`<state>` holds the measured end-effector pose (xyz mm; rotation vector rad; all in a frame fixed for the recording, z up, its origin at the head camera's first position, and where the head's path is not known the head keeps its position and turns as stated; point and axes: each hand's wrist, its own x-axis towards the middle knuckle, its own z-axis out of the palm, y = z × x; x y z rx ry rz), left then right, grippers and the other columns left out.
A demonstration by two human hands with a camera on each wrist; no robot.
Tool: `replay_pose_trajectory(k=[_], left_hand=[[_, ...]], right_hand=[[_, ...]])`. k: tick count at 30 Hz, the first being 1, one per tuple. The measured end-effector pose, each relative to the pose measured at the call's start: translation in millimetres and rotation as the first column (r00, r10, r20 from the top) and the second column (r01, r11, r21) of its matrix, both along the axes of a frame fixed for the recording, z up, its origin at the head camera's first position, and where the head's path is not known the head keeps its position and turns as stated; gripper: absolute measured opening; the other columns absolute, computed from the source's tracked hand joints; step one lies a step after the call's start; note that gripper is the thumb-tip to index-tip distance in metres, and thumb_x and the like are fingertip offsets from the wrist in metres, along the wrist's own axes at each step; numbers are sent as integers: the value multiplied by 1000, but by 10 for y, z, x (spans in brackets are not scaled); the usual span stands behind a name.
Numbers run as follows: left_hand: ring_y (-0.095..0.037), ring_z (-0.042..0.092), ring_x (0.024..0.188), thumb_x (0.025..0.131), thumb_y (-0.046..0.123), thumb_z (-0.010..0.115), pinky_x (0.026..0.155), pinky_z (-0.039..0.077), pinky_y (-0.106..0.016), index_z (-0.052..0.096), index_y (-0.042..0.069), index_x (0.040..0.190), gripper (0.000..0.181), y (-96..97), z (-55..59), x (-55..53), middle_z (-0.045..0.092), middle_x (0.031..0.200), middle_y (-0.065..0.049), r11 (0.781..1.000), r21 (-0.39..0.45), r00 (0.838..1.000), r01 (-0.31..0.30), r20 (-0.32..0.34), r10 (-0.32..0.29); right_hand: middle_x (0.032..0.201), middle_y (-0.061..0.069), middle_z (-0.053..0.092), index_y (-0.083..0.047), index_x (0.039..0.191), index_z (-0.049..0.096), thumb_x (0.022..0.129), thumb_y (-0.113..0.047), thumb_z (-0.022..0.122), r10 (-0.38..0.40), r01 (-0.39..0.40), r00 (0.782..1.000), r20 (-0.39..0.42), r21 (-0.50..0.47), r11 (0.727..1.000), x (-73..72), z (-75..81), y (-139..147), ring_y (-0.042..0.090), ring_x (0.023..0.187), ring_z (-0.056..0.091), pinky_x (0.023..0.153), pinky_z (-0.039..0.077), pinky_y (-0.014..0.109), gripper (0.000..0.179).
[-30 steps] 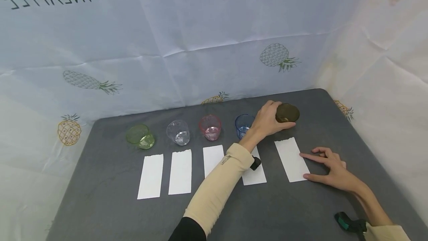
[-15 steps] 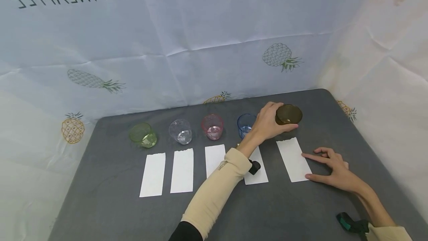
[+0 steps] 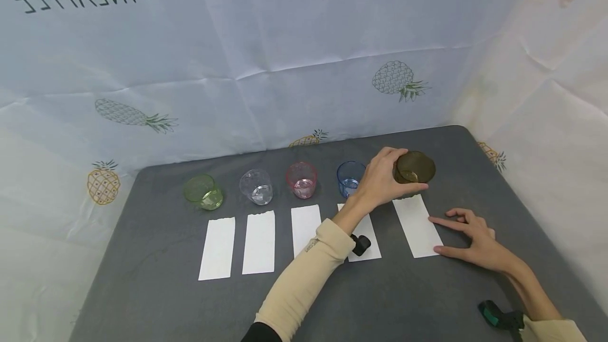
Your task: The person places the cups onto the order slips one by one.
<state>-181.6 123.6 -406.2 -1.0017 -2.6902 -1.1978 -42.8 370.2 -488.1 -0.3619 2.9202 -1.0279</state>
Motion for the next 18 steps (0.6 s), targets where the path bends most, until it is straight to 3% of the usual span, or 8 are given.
replay_pose_trajectory(k=[18], left_hand=[[-9,61,110,75,47,90,85,46,-7,57,13,145,84,-39,-34,242,59,140,-3,997,77,999,14,32,-16]], right_hand=[[134,18,40,-22,140,64,78,-22,88,5,-5,1000,8,-1,1000,6,3,3,49,118,33,76,19,57,67]])
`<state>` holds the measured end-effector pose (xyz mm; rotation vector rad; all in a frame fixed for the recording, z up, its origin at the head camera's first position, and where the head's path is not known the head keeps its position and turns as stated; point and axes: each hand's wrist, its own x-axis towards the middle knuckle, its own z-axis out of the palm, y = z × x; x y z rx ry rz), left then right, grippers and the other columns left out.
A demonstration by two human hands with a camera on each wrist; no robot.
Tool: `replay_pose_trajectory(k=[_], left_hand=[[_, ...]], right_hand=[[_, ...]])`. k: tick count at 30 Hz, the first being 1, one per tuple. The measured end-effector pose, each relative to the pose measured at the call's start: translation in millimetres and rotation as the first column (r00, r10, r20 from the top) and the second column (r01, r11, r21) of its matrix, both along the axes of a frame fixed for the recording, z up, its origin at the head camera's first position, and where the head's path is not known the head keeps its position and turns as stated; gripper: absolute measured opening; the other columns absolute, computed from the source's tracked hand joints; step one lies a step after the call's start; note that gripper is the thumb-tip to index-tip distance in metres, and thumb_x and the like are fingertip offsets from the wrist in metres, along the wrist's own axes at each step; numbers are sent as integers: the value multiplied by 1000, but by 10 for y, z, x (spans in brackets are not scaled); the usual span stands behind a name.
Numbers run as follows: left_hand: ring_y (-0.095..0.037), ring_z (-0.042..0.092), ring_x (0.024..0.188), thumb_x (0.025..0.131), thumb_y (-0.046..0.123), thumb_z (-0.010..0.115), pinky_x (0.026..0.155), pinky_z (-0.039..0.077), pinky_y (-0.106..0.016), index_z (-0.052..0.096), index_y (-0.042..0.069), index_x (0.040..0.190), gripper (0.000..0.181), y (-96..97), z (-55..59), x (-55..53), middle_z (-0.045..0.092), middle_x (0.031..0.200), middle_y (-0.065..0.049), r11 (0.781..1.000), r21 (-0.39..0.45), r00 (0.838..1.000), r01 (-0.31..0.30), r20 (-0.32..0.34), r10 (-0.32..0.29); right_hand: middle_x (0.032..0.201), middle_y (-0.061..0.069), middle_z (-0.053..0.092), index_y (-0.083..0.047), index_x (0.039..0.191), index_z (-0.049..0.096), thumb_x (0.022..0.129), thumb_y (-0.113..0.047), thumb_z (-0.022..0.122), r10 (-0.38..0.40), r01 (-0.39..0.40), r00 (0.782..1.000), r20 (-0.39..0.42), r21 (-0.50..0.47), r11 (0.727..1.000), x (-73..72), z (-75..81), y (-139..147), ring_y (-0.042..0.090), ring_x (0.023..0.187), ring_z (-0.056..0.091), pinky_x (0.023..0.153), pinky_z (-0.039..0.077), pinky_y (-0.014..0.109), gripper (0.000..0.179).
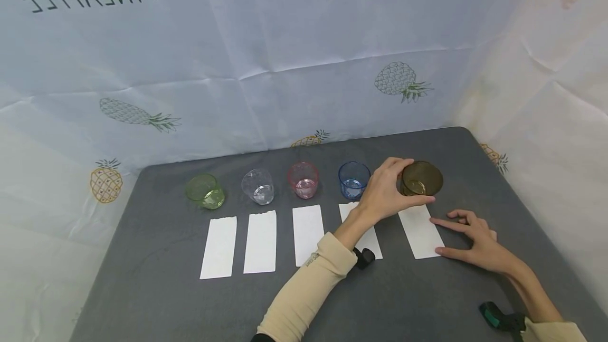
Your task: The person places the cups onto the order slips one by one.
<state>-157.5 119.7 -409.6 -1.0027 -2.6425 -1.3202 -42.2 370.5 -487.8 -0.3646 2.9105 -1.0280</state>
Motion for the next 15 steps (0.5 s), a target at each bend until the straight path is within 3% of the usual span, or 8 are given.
replay_pose_trajectory(k=[6,15], left_hand=[[-6,58,104,74,46,91,81,41,-3,57,12,145,85,2,-34,86,61,136,-2,1000,8,1000,1,-2,-1],[-5,60,111,74,46,91,86,44,-4,57,14,145,85,12,-118,218,60,137,0,1000,17,999,6,42,-6]], right_hand=[[135,18,40,-22,141,63,79,-23,88,5,-5,1000,12,9,1000,2,-7,3,49,117,33,75,19,57,68],[137,21,39,-16,143,61,80,-25,87,-4,4,999,37,15,1000,6,8,15,53,119,32,78,21,59,69]])
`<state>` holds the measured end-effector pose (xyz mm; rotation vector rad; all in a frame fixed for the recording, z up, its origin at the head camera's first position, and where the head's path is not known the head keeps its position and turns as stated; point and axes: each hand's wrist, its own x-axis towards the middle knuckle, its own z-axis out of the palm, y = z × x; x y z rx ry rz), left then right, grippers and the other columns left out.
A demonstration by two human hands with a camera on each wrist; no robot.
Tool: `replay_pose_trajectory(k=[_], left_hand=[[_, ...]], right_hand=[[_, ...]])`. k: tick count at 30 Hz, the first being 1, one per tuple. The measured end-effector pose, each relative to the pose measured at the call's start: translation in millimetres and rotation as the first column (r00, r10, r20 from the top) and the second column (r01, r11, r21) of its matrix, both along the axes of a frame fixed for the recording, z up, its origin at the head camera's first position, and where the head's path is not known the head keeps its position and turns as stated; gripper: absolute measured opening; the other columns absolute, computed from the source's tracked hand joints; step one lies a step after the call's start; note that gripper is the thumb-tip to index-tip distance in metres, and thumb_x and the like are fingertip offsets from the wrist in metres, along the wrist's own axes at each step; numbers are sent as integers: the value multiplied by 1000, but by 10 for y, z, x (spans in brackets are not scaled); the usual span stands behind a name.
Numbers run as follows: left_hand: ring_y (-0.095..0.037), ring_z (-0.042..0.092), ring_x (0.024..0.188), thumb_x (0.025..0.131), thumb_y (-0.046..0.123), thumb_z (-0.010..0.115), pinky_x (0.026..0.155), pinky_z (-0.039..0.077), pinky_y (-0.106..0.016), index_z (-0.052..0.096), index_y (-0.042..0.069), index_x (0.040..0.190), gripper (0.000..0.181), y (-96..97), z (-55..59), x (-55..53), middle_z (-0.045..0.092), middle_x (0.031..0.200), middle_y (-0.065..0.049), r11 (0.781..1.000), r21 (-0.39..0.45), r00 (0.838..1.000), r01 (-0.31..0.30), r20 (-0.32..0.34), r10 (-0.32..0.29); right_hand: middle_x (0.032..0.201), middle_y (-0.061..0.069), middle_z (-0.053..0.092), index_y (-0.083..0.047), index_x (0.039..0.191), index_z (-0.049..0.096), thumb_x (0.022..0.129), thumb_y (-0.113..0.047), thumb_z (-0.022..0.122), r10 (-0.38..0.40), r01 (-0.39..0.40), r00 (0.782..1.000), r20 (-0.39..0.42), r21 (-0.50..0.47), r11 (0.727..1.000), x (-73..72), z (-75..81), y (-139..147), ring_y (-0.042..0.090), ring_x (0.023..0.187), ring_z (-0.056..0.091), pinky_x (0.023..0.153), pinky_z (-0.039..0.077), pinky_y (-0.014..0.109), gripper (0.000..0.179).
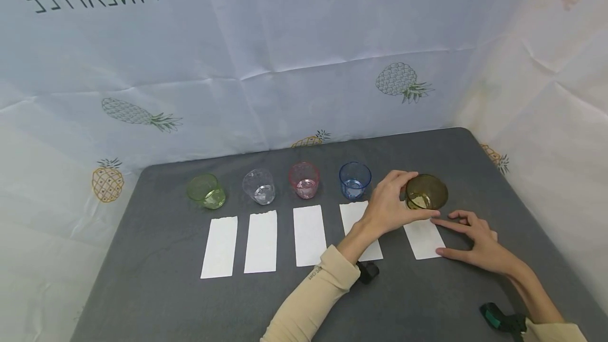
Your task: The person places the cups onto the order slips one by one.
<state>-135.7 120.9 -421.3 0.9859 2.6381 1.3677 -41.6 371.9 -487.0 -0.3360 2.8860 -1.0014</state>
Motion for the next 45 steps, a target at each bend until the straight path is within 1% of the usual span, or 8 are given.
replay_pose_trajectory(k=[5,9,12,16,23,27,35,45], left_hand=[[-6,62,108,74,46,91,84,40,0,57,12,145,86,3,-62,62,61,135,-1,1000,-14,999,4,-39,-4],[-6,63,110,74,47,90,84,41,0,57,12,145,85,13,-106,112,61,136,-1,1000,-23,999,-1,-35,0],[-5,62,111,75,49,89,86,42,-2,58,14,144,84,18,-142,144,61,136,0,999,-37,999,-11,-33,10],[-5,62,111,74,50,89,86,41,-1,58,13,143,84,17,-199,170,62,134,0,999,-32,999,-13,-41,12],[-8,64,114,74,45,91,89,42,0,58,12,143,83,26,-285,208,62,134,-2,1000,9,999,6,-36,-5],[-12,65,115,75,43,91,90,41,0,58,10,142,82,36,-328,226,62,133,-3,1000,20,999,21,-48,-20],[-10,64,115,77,45,89,90,41,-1,57,9,144,82,44,-362,246,62,134,-3,1000,-9,999,24,-41,-24],[-10,64,115,77,45,89,90,41,0,56,10,146,84,47,-374,235,62,135,-2,1000,-22,1000,18,-15,-18]], right_hand=[[140,23,37,-18,146,59,81,-26,86,-10,10,999,39,-12,1000,6,-5,12,53,121,29,79,18,59,71],[140,22,37,-18,144,60,81,-24,86,-7,7,1000,31,-11,1000,15,-18,13,52,120,30,79,18,58,69],[138,21,39,-10,140,63,79,-21,87,-4,4,1000,13,-8,1000,18,-23,-2,52,119,31,77,18,57,67],[137,20,40,2,134,63,78,-20,87,-4,4,1000,3,-6,1000,14,-21,-16,51,119,32,76,19,55,65],[136,20,40,7,131,63,77,-19,88,-4,4,1000,-23,-9,1000,18,-21,-10,48,117,34,75,19,54,65],[136,20,40,10,129,63,76,-18,88,-6,6,1000,-22,-16,1000,19,-17,-15,50,118,33,76,19,56,65],[134,20,41,10,127,64,74,-18,89,-6,6,999,-35,-15,1000,4,-15,-14,52,118,32,77,18,57,64],[136,21,40,11,130,62,76,-19,88,-11,11,1000,-15,-18,1000,11,-23,-17,53,120,31,77,18,57,66]])
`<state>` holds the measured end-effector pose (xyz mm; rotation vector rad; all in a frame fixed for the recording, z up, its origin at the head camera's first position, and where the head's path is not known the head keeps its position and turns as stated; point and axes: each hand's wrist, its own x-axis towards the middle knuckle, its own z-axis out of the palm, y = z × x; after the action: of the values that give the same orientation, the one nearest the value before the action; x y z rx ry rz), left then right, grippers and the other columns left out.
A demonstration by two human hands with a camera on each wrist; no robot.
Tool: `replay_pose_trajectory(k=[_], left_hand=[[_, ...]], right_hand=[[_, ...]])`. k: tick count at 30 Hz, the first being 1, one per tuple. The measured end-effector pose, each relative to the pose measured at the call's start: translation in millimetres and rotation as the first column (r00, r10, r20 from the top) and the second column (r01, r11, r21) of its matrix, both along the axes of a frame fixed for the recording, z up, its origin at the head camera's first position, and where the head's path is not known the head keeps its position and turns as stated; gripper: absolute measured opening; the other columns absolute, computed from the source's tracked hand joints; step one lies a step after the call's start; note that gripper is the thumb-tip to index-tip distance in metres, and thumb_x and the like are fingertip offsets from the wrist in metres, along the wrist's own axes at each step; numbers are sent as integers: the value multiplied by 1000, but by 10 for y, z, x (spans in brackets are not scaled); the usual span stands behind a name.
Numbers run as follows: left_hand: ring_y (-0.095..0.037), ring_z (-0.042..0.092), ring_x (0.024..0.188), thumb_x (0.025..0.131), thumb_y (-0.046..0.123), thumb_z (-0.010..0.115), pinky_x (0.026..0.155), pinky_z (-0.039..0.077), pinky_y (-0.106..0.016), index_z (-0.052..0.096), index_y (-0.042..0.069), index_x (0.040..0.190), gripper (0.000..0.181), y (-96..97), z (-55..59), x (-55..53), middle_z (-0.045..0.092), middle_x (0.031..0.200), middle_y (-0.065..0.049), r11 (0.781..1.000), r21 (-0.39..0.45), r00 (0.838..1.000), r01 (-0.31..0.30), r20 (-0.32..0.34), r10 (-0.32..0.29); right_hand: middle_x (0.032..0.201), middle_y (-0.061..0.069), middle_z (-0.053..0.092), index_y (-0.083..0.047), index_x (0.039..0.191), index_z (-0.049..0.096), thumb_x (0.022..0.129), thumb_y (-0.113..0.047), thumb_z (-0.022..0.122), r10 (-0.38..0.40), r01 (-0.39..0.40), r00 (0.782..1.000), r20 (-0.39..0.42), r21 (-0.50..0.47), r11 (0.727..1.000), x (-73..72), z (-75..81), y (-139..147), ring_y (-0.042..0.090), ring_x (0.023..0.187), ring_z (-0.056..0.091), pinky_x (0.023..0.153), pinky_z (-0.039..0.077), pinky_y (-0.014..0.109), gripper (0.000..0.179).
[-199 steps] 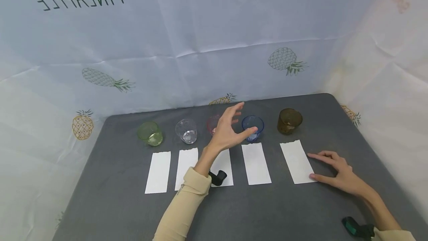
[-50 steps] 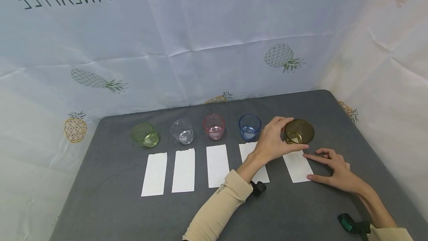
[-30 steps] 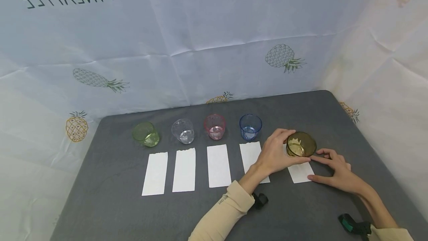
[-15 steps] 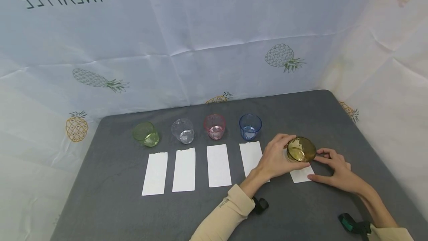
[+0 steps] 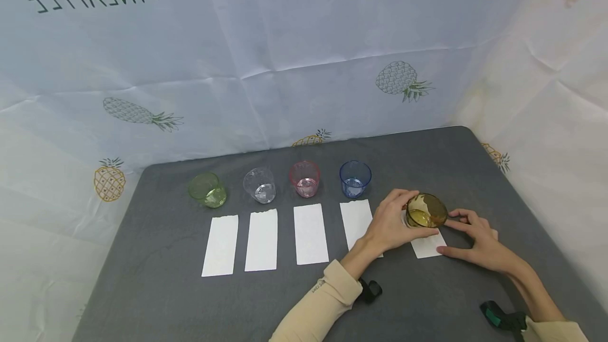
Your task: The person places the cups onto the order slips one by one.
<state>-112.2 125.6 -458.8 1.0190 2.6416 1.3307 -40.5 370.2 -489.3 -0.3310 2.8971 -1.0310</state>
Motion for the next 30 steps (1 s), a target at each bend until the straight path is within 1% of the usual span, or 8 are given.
replay_pose_trajectory(k=[4,8,12,16,23,28,30], left_hand=[[-9,64,116,77,47,88,91,41,0,55,10,147,85,1,-7,-6,61,136,-2,1000,-16,1000,-2,2,2],[-9,63,119,79,47,87,92,42,-1,53,10,148,85,9,-7,-10,60,139,-2,1000,-30,1000,9,6,-9],[-8,63,117,81,47,85,91,42,-1,52,11,149,83,21,2,1,59,139,-3,999,-37,1000,18,24,-17],[-5,62,113,82,49,83,88,42,-1,52,13,150,83,35,5,11,58,140,-1,999,-48,999,13,37,-11],[-2,61,111,82,51,83,87,43,-2,52,15,150,83,44,10,15,58,140,0,998,-55,999,4,37,-2],[-2,61,110,81,50,84,86,43,-3,53,15,149,83,32,20,24,59,139,0,999,-50,999,0,39,2],[-2,61,109,81,50,84,86,43,-2,53,15,149,83,29,21,25,59,138,0,999,-51,999,-1,39,3]], right_hand=[[137,22,39,11,129,62,76,-19,88,4,-4,1000,-1,-3,1000,-8,3,-2,54,120,30,77,18,58,66],[138,23,38,9,130,63,77,-19,88,1,0,1000,23,-5,1000,-8,11,-7,54,120,29,79,17,60,65],[138,23,37,8,130,63,78,-20,88,-6,6,999,37,2,1000,2,13,-12,53,120,29,79,18,60,64],[137,23,38,10,130,63,78,-20,88,-11,11,999,33,2,1000,12,15,-10,54,120,30,79,17,60,65],[138,25,37,12,131,61,79,-21,87,-18,18,999,46,5,1000,14,21,-6,56,121,28,80,17,62,67],[139,26,38,11,131,62,78,-22,87,-26,25,999,26,15,1000,20,8,-24,50,119,31,81,17,61,67],[139,26,38,11,131,62,78,-22,87,-29,29,999,19,13,1000,26,6,-31,49,119,31,82,18,62,67]])
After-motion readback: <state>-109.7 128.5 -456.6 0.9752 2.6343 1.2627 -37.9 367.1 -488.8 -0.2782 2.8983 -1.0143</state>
